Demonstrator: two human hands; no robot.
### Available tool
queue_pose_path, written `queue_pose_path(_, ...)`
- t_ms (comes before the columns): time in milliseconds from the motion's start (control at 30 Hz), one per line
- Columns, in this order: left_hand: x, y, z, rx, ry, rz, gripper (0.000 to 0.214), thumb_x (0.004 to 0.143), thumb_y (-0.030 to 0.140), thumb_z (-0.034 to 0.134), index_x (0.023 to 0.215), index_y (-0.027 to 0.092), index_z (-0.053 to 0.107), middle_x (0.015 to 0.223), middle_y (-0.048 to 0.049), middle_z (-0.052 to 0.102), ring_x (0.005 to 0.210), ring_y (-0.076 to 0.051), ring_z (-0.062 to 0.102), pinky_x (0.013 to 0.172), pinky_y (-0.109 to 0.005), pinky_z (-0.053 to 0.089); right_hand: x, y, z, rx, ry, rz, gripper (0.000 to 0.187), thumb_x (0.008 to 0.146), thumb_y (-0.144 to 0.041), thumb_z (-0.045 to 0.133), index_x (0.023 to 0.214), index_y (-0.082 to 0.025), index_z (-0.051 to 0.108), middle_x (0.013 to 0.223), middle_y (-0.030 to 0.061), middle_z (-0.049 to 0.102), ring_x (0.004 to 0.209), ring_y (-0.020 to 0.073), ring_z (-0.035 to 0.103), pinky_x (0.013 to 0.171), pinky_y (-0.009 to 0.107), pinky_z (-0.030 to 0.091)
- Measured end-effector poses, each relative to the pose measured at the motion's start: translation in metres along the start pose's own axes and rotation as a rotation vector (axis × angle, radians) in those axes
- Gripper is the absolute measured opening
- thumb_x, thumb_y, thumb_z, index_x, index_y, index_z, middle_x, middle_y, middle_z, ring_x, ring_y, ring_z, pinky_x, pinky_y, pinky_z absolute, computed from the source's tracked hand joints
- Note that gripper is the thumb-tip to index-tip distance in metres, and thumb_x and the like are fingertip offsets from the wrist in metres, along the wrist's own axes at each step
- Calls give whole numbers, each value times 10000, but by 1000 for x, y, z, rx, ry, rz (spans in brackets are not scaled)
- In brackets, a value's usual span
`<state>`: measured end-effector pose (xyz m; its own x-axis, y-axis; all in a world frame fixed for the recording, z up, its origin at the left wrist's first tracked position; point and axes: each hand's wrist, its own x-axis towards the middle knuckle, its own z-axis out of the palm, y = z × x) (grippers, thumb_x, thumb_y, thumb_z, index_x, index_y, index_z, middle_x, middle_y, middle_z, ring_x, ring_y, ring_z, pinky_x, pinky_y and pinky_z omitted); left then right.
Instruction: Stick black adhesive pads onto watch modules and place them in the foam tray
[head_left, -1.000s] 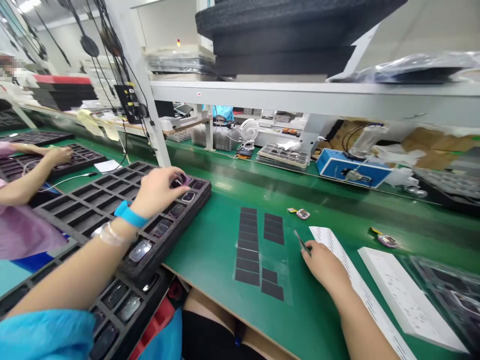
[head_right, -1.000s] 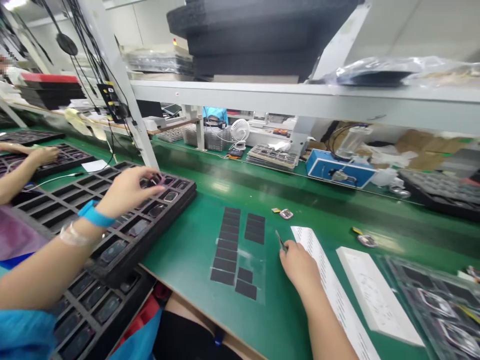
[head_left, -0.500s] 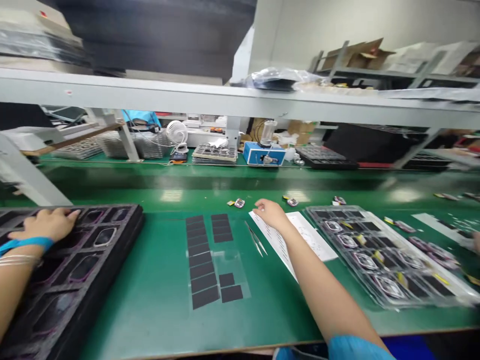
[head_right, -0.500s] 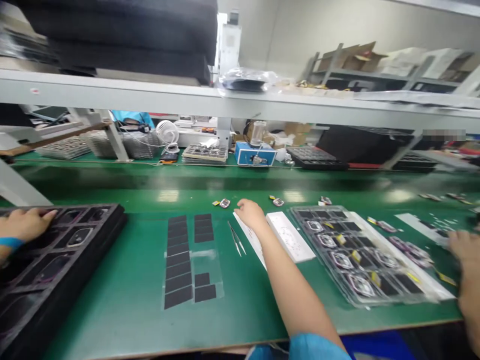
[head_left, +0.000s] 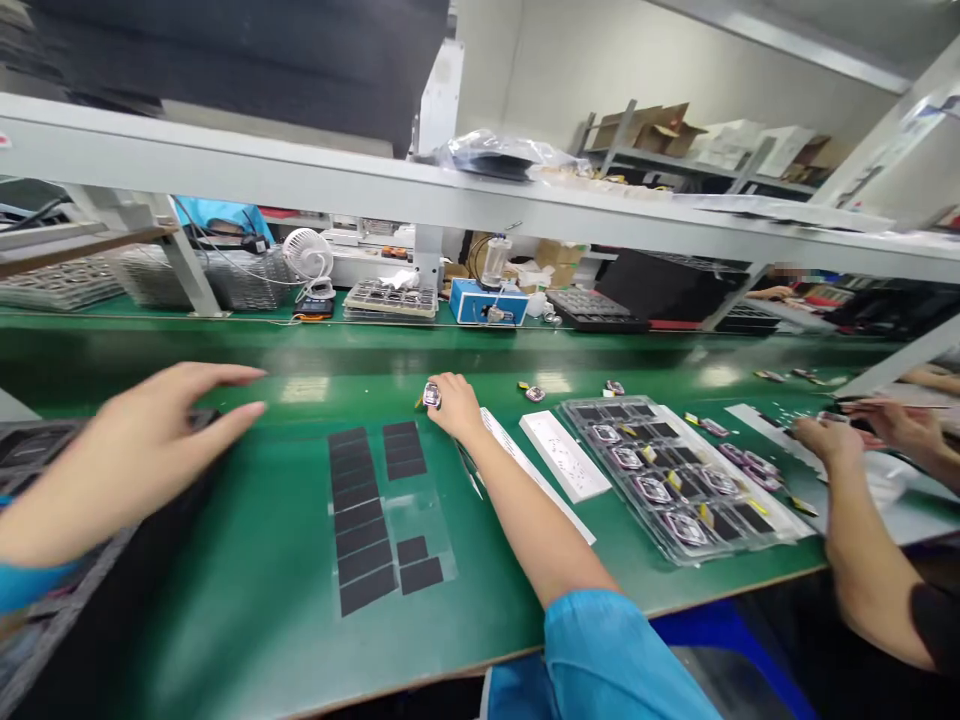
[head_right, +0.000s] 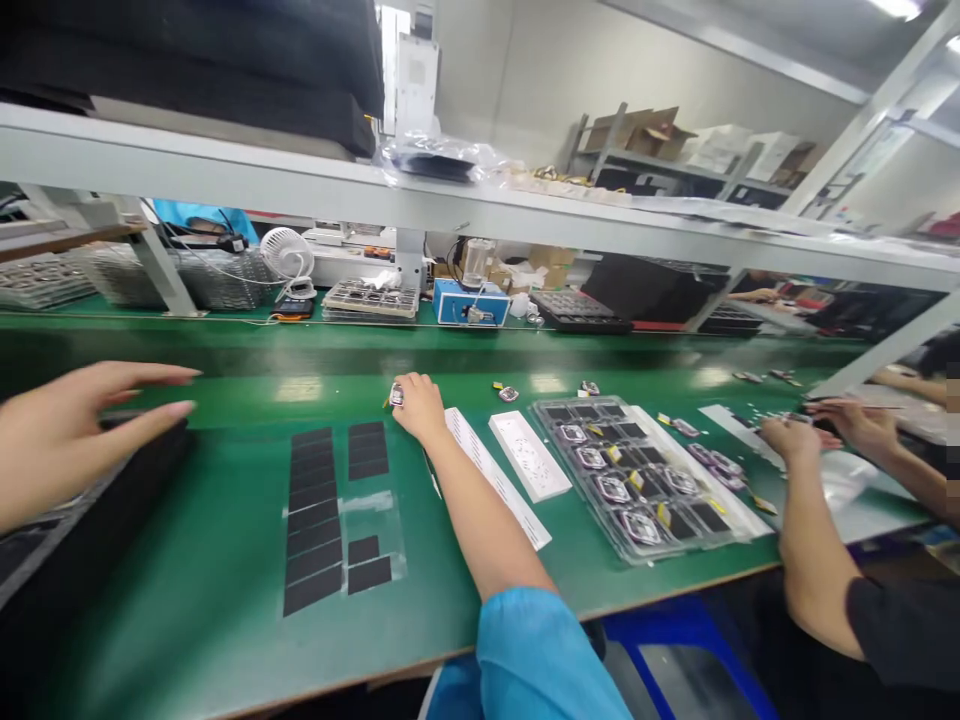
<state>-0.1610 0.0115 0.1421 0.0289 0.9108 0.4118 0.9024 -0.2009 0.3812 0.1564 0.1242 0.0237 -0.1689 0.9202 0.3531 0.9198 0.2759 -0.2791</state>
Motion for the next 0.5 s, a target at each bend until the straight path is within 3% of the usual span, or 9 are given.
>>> queue_pose_path(100, 3, 64, 40, -273, -110, 74, 395, 778, 465, 541, 1073, 215, 622, 1063, -60, 656, 966, -241, 591, 869, -357, 439, -31, -13, -15, 182, 165, -246, 415, 737, -171, 568, 1149, -204, 529, 1176, 70, 569, 1098, 230, 457, 951, 365, 347)
queue_pose_path(167, 10, 86, 77, -546, -198, -30, 456, 756, 445, 588, 1118, 170, 611, 1060, -101, 659, 979, -248, 599, 861, -356, 450, -52, -20, -21, 343, 287, -360, 373, 731, -183, 595, 1099, -204, 538, 1121, 68, 597, 1059, 226, 482, 937, 376, 364)
queue_pose_path(233, 12, 91, 112, -889, -422, -134, 466, 734, 434, 634, 1111, 161, 621, 1058, -112, 664, 979, -240, 606, 850, -351, 460, -71, -27, -25, 473, 349, -372, 356, 725, -200, 621, 1068, -220, 528, 1090, 60, 609, 1039, 219, 503, 923, 382, 386)
queue_pose_path(300, 6, 86, 138, -1216, -728, -130, 433, 734, 427, 653, 1063, 146, 652, 1031, -122, 677, 939, -229, 627, 833, -349, 473, -85, -32, -28, 575, 356, -347, 337, 714, -203, 644, 1027, -234, 521, 1073, 55, 617, 1029, 212, 521, 912, 387, 405)
queue_pose_path(333, 0, 82, 146, -1335, -792, -136, 412, 728, 405, 672, 1041, 138, 662, 1010, -123, 683, 902, -215, 640, 820, -335, 479, -90, -34, -29, 614, 336, -338, 327, 708, -203, 655, 1004, -238, 521, 1069, 52, 622, 1026, 210, 527, 910, 391, 411)
queue_pose_path(400, -16, 75, 156, -1486, -812, -188, 398, 712, 336, 710, 1059, 148, 657, 1004, -116, 687, 864, -190, 652, 792, -305, 491, -98, -37, -29, 665, 262, -335, 310, 700, -189, 664, 974, -241, 529, 1090, 51, 627, 1048, 208, 523, 926, 400, 409)
queue_pose_path(500, -37, 68, 159, -1601, -692, -324, 436, 683, 219, 743, 1105, 201, 634, 1028, -80, 680, 903, -176, 649, 792, -277, 502, -103, -40, -29, 716, 147, -325, 208, 734, -164, 630, 920, -239, 576, 1178, 46, 605, 1127, 198, 489, 981, 407, 378)
